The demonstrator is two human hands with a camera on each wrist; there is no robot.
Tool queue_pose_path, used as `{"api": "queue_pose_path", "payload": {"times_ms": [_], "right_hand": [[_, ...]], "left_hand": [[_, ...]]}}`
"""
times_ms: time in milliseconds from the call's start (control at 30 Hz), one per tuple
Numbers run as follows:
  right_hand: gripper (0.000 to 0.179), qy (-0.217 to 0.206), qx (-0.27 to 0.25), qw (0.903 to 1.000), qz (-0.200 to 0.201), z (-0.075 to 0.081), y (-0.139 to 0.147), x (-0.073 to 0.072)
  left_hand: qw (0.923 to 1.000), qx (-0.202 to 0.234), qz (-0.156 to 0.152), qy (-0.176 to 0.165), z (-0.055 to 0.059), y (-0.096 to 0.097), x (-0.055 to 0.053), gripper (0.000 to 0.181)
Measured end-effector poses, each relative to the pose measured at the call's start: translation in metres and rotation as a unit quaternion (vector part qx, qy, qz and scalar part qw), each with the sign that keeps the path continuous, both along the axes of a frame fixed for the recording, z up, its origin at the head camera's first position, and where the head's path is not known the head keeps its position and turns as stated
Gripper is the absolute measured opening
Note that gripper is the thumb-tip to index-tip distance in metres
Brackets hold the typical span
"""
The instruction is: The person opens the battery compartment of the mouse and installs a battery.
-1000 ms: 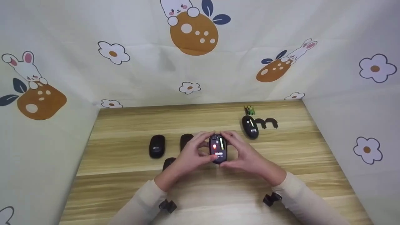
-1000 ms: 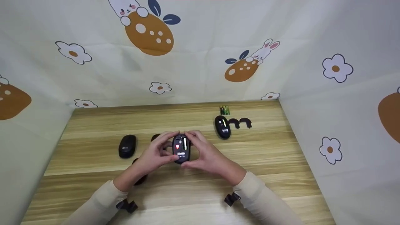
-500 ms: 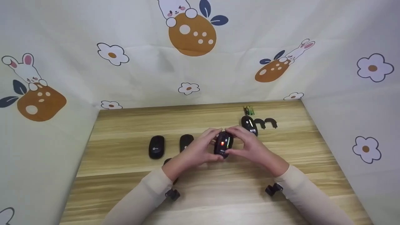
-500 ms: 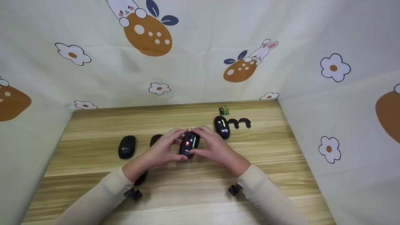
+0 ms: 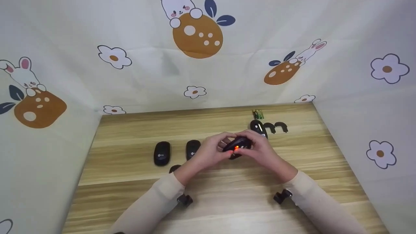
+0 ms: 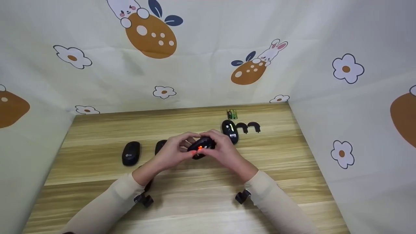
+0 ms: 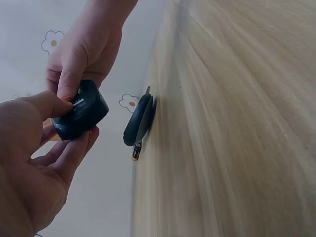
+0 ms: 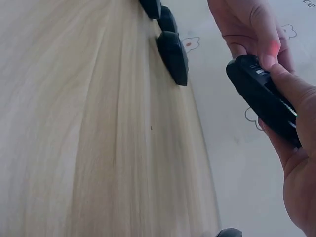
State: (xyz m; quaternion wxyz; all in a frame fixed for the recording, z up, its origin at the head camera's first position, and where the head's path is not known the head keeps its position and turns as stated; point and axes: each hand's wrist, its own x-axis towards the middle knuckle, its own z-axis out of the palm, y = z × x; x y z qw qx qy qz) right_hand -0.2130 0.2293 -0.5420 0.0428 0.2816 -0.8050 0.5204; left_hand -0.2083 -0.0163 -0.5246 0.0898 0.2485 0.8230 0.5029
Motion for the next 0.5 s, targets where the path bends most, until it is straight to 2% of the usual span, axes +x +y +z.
{"api": "queue_pose_path", "payload": {"times_ms": [133,233,500], "right_hand": [[0.058,-0.027,-0.031,0.9991,-0.006,0.0014,-0.0027,0.0013],[0.064,-0.036,-0.042,0.9984,-0.009,0.0025,-0.0046,0.0016],[0.064,-0.018,-0.046,0.9984,-0.027,0.0056,-0.0033,0.0016]], "left_hand": [[0.9998,-0.002,-0.011,-0.015,0.0005,-0.0001,0.0020,0.070],[0.9998,-0.003,-0.016,-0.013,-0.0004,0.0000,0.0032,0.076],[0.9992,0.025,-0.005,-0.031,-0.0004,0.0040,-0.0013,0.075]]}}
